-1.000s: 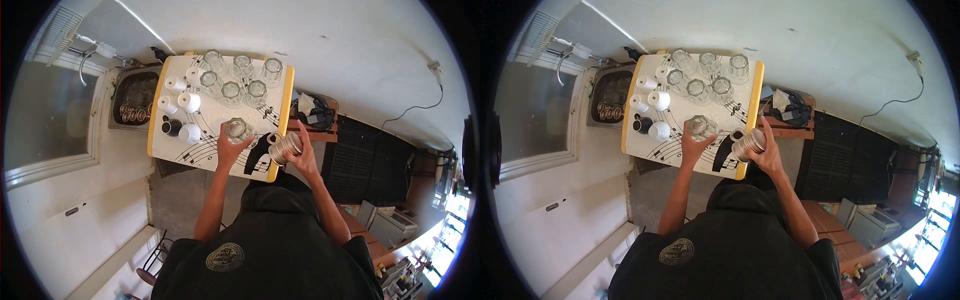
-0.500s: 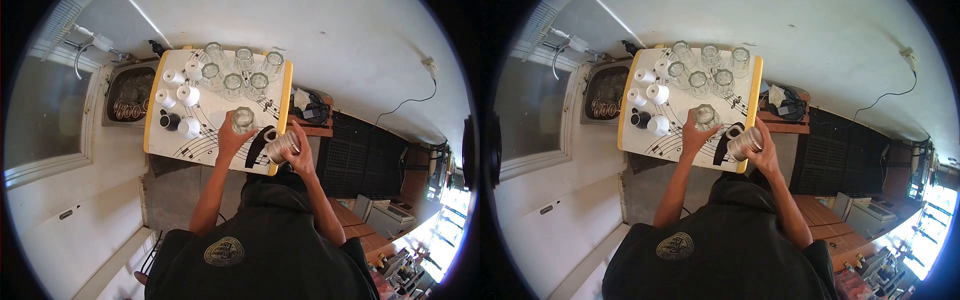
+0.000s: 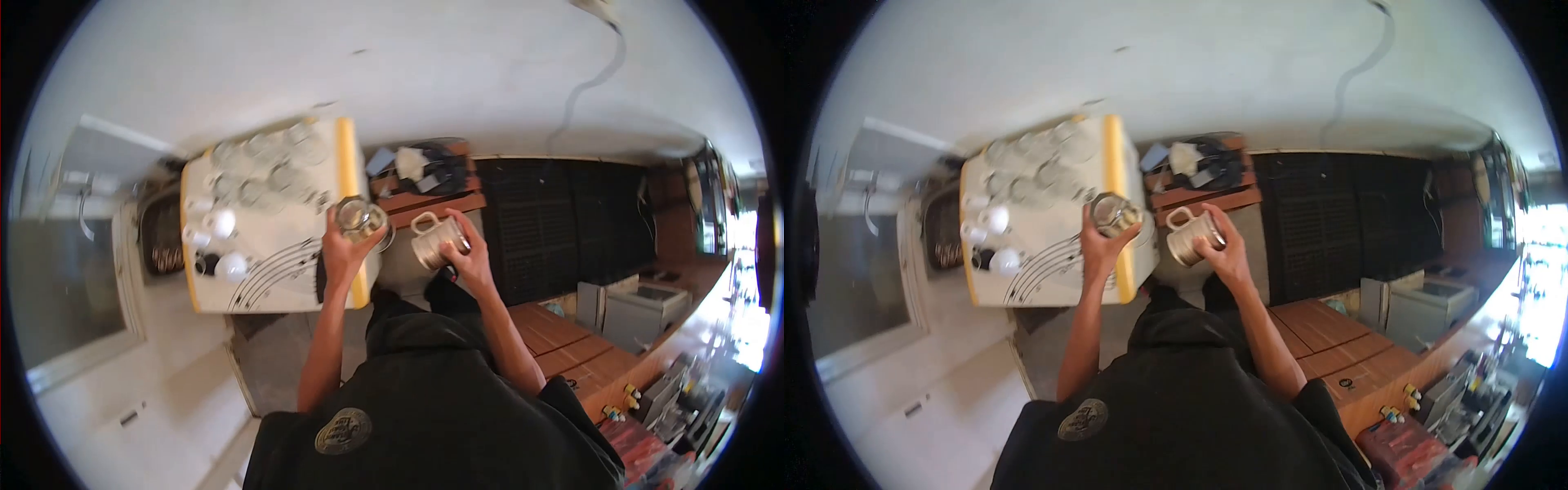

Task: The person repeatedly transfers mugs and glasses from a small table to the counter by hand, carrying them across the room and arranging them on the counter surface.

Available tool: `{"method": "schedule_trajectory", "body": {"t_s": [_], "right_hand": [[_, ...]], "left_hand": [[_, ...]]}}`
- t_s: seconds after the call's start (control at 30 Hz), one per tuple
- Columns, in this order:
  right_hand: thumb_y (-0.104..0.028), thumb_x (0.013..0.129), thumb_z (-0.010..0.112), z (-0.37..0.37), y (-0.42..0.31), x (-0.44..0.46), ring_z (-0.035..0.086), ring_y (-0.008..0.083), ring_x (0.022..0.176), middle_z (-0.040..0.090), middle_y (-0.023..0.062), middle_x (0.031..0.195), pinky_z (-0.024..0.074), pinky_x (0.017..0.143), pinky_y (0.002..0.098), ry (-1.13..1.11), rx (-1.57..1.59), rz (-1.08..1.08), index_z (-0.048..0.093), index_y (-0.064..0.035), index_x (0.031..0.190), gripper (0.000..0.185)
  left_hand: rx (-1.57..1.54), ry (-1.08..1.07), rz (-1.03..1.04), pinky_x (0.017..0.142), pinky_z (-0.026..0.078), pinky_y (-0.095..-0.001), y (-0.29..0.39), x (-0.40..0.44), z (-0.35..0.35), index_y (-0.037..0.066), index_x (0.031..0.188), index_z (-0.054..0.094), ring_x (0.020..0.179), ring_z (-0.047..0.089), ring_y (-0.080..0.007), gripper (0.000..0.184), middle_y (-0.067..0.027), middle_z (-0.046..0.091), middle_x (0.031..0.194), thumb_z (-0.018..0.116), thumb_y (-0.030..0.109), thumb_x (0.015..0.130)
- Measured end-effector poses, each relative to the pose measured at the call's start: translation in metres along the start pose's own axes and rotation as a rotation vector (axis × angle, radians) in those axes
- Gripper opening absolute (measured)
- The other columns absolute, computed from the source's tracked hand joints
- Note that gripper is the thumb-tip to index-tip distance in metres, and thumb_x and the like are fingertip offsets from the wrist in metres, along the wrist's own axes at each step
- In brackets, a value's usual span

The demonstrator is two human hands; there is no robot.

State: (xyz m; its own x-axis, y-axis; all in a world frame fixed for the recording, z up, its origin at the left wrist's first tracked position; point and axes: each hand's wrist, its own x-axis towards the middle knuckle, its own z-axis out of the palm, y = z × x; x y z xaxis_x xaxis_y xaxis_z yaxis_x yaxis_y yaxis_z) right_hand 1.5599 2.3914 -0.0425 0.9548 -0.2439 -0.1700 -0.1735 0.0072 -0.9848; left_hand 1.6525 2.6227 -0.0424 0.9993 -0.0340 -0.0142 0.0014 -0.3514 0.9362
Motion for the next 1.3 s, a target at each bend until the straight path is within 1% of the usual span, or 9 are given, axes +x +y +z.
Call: {"method": "schedule_trajectory", "body": {"t_s": [0.13, 0.2, 0.33, 0.43, 0.53, 0.67, 0.73, 0.83, 1.3], "right_hand": [[-0.020, 0.083, 0.074, -0.093, 0.021, 0.004, 0.057, 0.0186, 0.114, 0.061, 0.0103, 0.125, 0.0454, 0.099, 0.0328, 0.150, 0.041, -0.018, 0.055, -0.0065, 0.139, 0.061], [-0.020, 0.082, 0.074, -0.144, 0.027, 0.004, 0.059, 0.0209, 0.115, 0.062, 0.0116, 0.125, 0.0457, 0.100, 0.0341, 0.199, 0.037, 0.020, 0.055, -0.0068, 0.139, 0.062], [-0.022, 0.080, 0.075, -0.242, 0.027, -0.006, 0.059, 0.0232, 0.114, 0.060, 0.0118, 0.122, 0.0456, 0.101, 0.0362, 0.409, -0.037, -0.037, 0.056, -0.0073, 0.138, 0.063], [-0.023, 0.080, 0.075, -0.305, 0.017, -0.028, 0.058, 0.0204, 0.111, 0.060, 0.0097, 0.119, 0.0451, 0.100, 0.0344, 0.571, -0.056, -0.071, 0.055, -0.0089, 0.138, 0.063], [-0.022, 0.081, 0.074, -0.347, 0.015, -0.050, 0.058, 0.0176, 0.107, 0.061, 0.0074, 0.118, 0.0457, 0.097, 0.0324, 0.706, -0.041, -0.095, 0.056, -0.0105, 0.139, 0.062], [-0.019, 0.082, 0.075, -0.383, 0.016, -0.075, 0.059, 0.0180, 0.112, 0.061, 0.0081, 0.121, 0.0464, 0.099, 0.0323, 0.883, 0.033, -0.075, 0.055, -0.0074, 0.138, 0.060], [-0.024, 0.083, 0.074, -0.400, 0.019, -0.084, 0.059, 0.0152, 0.103, 0.062, 0.0058, 0.112, 0.0471, 0.095, 0.0309, 0.975, -0.008, -0.085, 0.055, -0.0096, 0.139, 0.061], [-0.025, 0.085, 0.074, -0.430, 0.027, -0.096, 0.059, 0.0142, 0.103, 0.062, 0.0053, 0.112, 0.0472, 0.094, 0.0301, 1.053, -0.014, -0.072, 0.055, -0.0094, 0.139, 0.059], [-0.025, 0.087, 0.075, -0.646, 0.026, -0.080, 0.058, 0.0150, 0.108, 0.062, 0.0071, 0.120, 0.0465, 0.098, 0.0311, 1.316, -0.029, -0.036, 0.054, -0.0070, 0.141, 0.061]], "left_hand": [[-0.052, -0.080, 0.089, 0.082, 0.056, -0.0339, 0.038, -0.003, 0.087, 0.005, 0.117, 0.058, 0.091, 0.070, -0.0197, 0.060, -0.0078, 0.071, 0.101, 0.092, 0.021, 0.070], [-0.146, -0.152, 0.044, 0.083, 0.056, -0.0344, 0.050, -0.003, 0.138, 0.004, 0.117, 0.058, 0.091, 0.070, -0.0203, 0.061, -0.0085, 0.070, 0.102, 0.093, 0.022, 0.070], [-0.096, -0.267, 0.138, 0.084, 0.057, -0.0346, 0.093, -0.008, 0.231, 0.002, 0.117, 0.057, 0.094, 0.069, -0.0206, 0.064, -0.0109, 0.068, 0.108, 0.093, 0.026, 0.070], [-0.138, -0.406, 0.181, 0.084, 0.056, -0.0340, 0.137, -0.024, 0.289, 0.002, 0.118, 0.056, 0.093, 0.069, -0.0202, 0.063, -0.0104, 0.068, 0.107, 0.092, 0.025, 0.071], [-0.136, -0.532, 0.235, 0.082, 0.056, -0.0333, 0.155, -0.032, 0.343, 0.003, 0.117, 0.056, 0.091, 0.070, -0.0192, 0.062, -0.0098, 0.069, 0.105, 0.092, 0.025, 0.072], [-0.219, -0.722, 0.258, 0.080, 0.057, -0.0312, 0.177, -0.040, 0.407, 0.003, 0.115, 0.055, 0.088, 0.070, -0.0173, 0.060, -0.0085, 0.069, 0.100, 0.093, 0.021, 0.071], [-0.254, -0.796, 0.252, 0.079, 0.057, -0.0303, 0.191, -0.042, 0.436, 0.004, 0.115, 0.055, 0.088, 0.070, -0.0164, 0.060, -0.0077, 0.069, 0.100, 0.093, 0.020, 0.071], [-0.148, -0.896, 0.308, 0.081, 0.057, -0.0297, 0.212, -0.051, 0.479, 0.003, 0.116, 0.054, 0.091, 0.069, -0.0164, 0.059, -0.0086, 0.067, 0.104, 0.092, 0.016, 0.073], [-0.163, -1.148, 0.427, 0.082, 0.057, -0.0320, 0.318, -0.057, 0.752, 0.006, 0.116, 0.055, 0.093, 0.071, -0.0180, 0.060, -0.0074, 0.071, 0.100, 0.092, 0.021, 0.072]]}}
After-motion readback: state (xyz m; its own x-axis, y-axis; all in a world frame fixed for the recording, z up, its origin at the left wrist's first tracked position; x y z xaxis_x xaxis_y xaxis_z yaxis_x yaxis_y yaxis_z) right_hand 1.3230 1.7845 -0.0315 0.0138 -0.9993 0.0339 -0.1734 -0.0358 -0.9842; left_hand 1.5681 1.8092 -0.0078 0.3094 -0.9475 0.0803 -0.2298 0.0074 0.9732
